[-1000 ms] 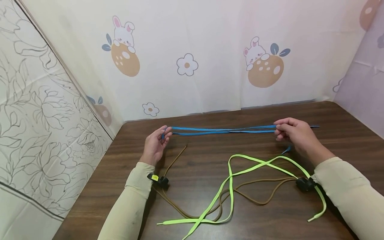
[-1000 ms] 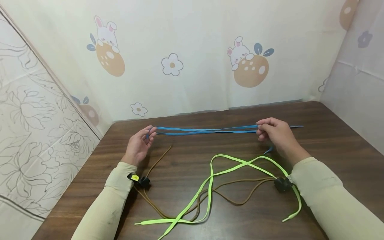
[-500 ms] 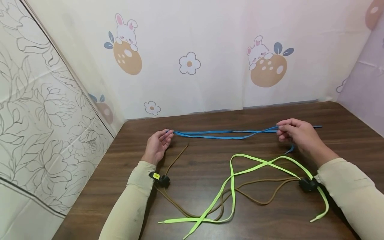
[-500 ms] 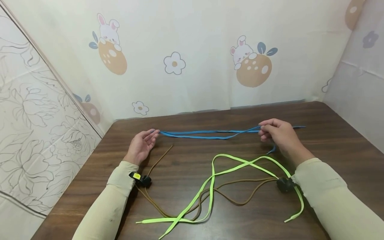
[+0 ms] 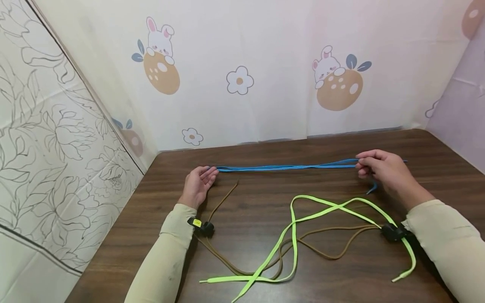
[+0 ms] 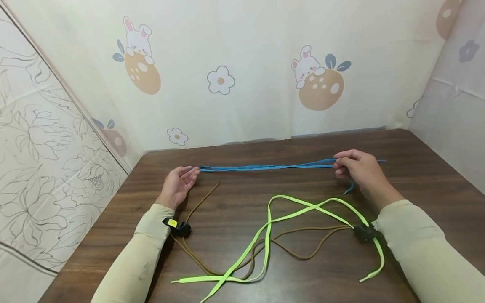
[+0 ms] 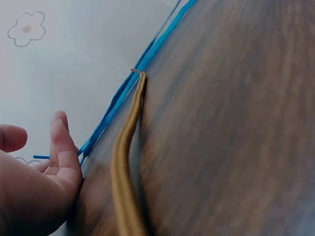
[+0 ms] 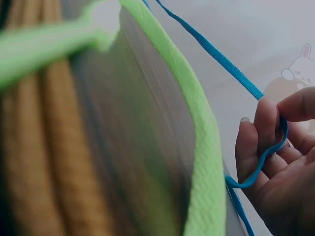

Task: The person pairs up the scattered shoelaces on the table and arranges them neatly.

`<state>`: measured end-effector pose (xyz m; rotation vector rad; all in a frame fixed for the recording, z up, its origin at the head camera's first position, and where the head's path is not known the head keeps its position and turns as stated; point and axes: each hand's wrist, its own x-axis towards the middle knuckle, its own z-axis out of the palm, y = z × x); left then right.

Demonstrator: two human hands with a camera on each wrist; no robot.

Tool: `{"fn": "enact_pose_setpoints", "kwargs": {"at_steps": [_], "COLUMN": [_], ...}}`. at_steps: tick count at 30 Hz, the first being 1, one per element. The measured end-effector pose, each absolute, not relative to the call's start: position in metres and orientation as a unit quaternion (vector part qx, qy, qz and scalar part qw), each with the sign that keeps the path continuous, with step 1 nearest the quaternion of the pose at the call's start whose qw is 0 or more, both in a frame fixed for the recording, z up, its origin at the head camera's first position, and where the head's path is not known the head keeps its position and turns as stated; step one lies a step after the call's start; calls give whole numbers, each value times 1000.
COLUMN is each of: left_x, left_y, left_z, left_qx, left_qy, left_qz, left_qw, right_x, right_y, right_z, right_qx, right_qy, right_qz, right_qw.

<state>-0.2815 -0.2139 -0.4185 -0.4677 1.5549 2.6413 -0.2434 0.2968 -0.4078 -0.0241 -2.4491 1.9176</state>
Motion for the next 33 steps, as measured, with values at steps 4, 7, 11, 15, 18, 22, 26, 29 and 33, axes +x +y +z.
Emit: {"fn": "enact_pose_setpoints", "kwargs": {"at_steps": [4,7,11,15,18,22,26,29,33], "left_x": [-281,-281,-281,-281,-282,-281,-280,-280,-279], "left_y": [-213,-212,-213,-214,-215,-216,-217,-217,-216], "left_z": [-420,-422,-422,-422,-421,-421,-421,-421,-420], "left_qx": [-149,-146,-144,-145,-137,-124,-118,-116,-114], "left_qy": [505,509,512,512,516,524,529,533,537], "left_qz": [850,848,846,847,845,842,839,837,835], "left_qw": [26,27,23,26,29,34,39,41,44], "right_x": [-243,-243,-244,-245,-245,-245,-246,-245,-245], "right_y": [303,308,316,324,330,338,343,346,348], "right_z": [-409,-411,-413,-414,-414,-413,-412,-412,-415], "right_qx": [-10,-12,-14,-15,-18,-29,-38,-43,-46], "right_qy": [-781,-778,-780,-789,-794,-788,-779,-782,-788], "right_qz": [624,627,625,613,607,614,625,621,613], "right_qw": [18,27,37,44,42,29,26,30,37]}}
